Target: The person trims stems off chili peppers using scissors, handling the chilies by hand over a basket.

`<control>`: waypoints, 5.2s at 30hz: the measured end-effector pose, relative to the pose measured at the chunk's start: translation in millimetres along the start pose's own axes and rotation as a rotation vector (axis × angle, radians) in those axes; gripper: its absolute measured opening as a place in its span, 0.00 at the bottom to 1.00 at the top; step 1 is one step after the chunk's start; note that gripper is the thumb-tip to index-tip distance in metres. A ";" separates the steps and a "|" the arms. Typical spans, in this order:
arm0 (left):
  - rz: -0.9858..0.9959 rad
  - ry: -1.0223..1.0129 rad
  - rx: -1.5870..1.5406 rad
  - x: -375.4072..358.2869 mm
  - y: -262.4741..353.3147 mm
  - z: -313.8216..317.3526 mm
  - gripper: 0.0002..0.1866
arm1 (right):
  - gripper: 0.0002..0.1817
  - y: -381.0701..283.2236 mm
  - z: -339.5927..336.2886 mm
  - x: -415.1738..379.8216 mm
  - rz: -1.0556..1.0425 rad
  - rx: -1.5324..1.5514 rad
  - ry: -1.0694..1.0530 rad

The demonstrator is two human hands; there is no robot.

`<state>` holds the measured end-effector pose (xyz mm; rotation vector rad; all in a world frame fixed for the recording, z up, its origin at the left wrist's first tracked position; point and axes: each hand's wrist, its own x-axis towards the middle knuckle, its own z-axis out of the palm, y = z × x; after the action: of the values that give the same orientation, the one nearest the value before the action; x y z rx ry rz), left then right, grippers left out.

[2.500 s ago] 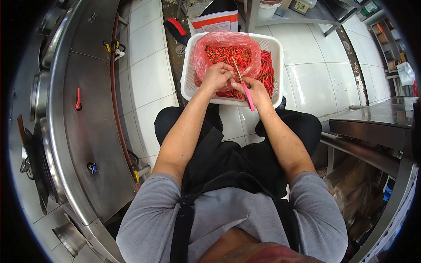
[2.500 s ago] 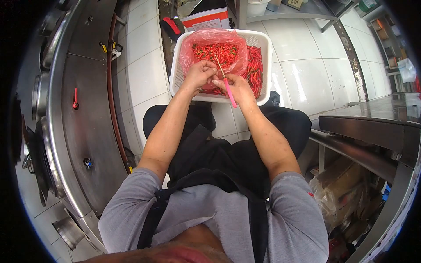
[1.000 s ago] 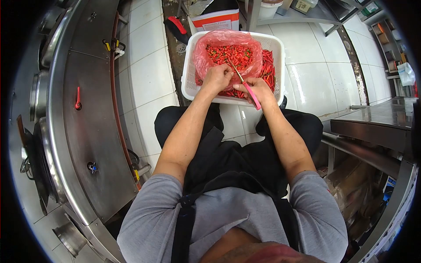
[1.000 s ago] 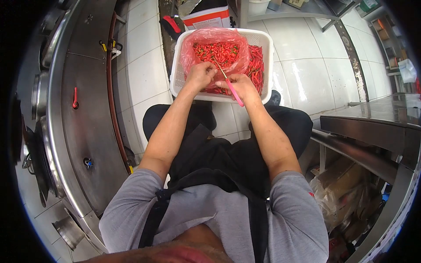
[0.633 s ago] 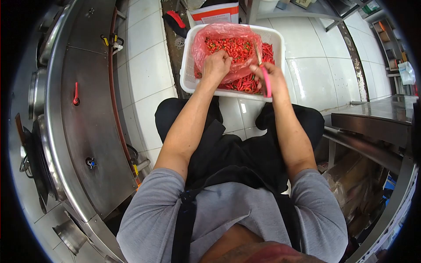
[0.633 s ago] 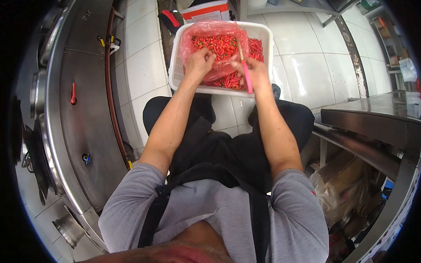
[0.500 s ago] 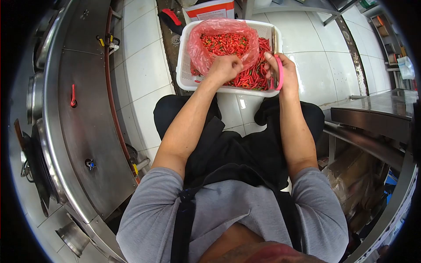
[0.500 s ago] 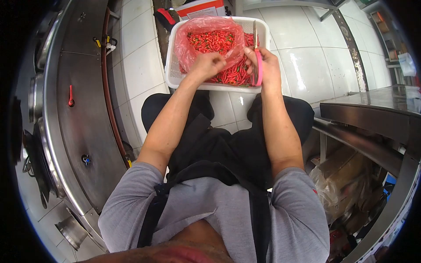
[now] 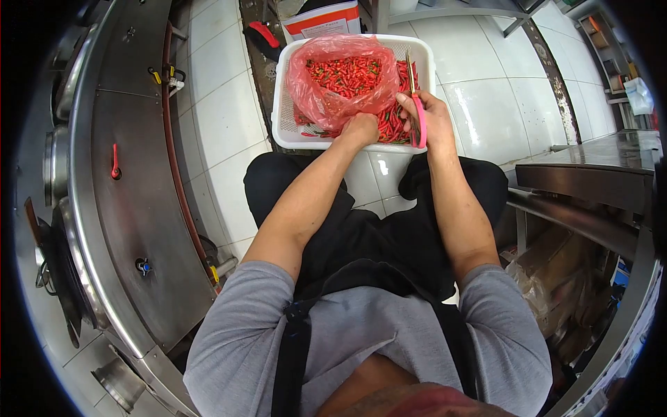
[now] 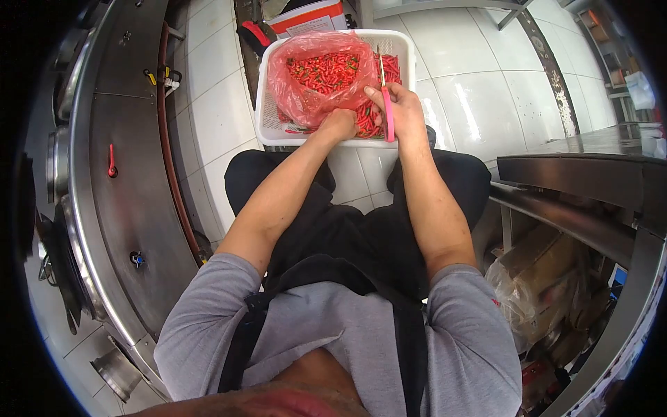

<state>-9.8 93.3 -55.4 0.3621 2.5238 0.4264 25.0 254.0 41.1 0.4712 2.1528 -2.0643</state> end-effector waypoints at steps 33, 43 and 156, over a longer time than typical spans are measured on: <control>0.135 0.440 -0.280 -57.4 -55.1 -87.2 0.13 | 0.20 9.7 54.7 -1.4 0.122 -0.350 -0.301; 0.109 0.498 -0.338 -59.4 -38.4 -91.3 0.12 | 0.26 5.9 50.1 -8.7 0.186 -0.134 -0.378; 0.054 0.591 -0.331 -44.2 -44.1 -87.1 0.07 | 0.22 30.1 45.9 0.4 0.134 -0.160 -0.299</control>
<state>-29.8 18.5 18.6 0.1917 2.9301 1.0905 28.0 209.2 9.5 0.2597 2.0278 -1.7490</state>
